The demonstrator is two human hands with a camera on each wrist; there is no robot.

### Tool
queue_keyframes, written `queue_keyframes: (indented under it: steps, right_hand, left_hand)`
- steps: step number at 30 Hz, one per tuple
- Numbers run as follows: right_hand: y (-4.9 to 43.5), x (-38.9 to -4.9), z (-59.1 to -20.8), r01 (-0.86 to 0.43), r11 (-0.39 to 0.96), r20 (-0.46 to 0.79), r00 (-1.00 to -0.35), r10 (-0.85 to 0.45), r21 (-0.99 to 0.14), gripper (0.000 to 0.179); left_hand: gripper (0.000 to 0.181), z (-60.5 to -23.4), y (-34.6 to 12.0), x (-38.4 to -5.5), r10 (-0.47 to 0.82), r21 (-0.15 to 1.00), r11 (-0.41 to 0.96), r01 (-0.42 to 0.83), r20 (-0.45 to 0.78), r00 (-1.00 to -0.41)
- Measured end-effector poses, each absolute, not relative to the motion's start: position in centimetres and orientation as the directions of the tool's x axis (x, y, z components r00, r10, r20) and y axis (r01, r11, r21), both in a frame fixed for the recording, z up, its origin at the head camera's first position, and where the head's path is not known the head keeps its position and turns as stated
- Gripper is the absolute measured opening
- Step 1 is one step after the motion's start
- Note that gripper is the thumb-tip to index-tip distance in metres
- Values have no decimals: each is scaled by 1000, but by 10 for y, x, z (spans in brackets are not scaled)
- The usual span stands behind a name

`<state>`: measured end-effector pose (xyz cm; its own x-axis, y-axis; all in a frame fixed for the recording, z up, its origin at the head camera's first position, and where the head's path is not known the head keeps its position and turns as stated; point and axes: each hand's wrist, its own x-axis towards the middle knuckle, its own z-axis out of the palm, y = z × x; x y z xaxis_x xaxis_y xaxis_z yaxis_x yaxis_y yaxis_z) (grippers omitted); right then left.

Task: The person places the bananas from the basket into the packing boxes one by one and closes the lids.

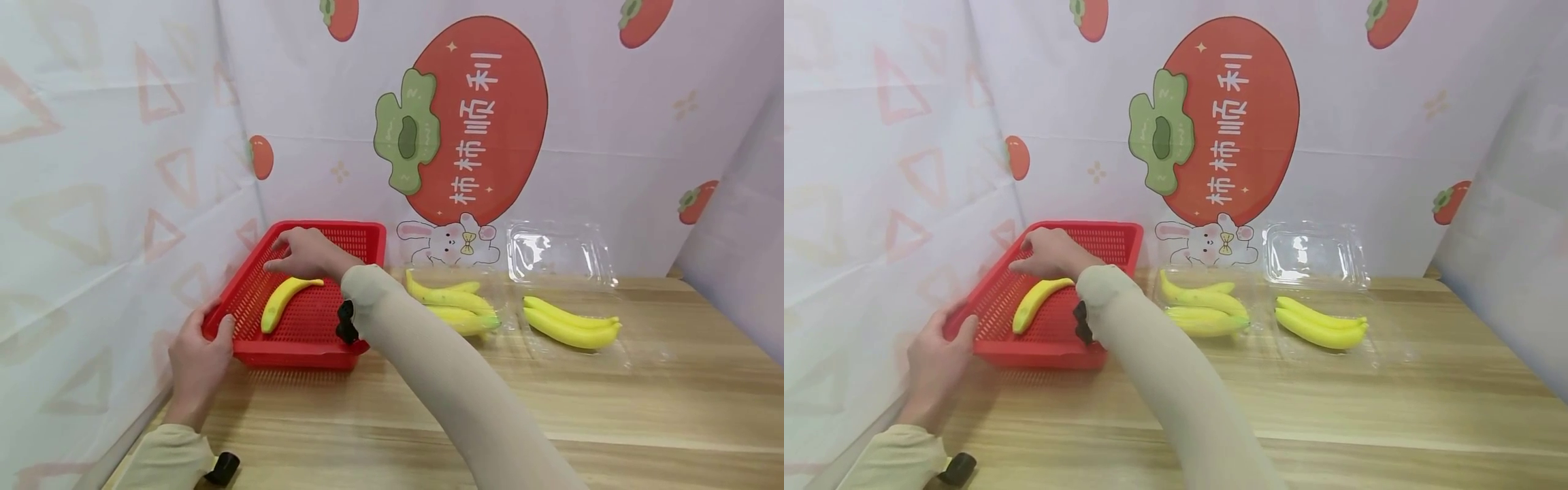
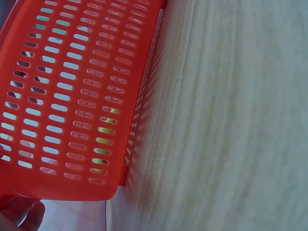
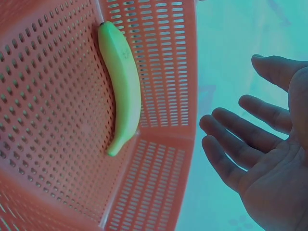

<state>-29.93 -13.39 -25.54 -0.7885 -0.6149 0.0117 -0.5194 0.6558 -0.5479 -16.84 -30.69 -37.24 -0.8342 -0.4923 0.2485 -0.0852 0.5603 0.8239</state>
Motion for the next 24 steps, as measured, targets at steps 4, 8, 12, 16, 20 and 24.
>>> queue_keyframes:
  steps: [4, 8, 12, 16, 20, 24]
  right_hand:
    - [-137, -301, -258, -520, 659, -2, -784, -620, -544, 51]
    - [-137, -305, -260, -517, 657, -3, -785, -620, -549, 50]
    - [-135, -310, -261, -520, 661, 0, -786, -618, -541, 52]
    - [-134, -314, -265, -515, 674, -16, -788, -615, -529, 52]
    - [-136, -317, -271, -508, 684, -32, -791, -611, -524, 52]
    - [-139, -321, -276, -494, 693, -55, -793, -607, -525, 52]
  left_hand:
    - [56, -372, -308, -168, -497, 822, 562, -88, 251, -830]
    - [55, -371, -306, -167, -501, 821, 566, -79, 267, -823]
    - [52, -369, -305, -168, -507, 816, 573, -72, 285, -813]
    - [51, -369, -304, -169, -511, 816, 575, -66, 294, -807]
    - [52, -369, -304, -169, -511, 823, 564, -60, 291, -809]
    - [52, -369, -305, -169, -514, 822, 566, -63, 292, -807]
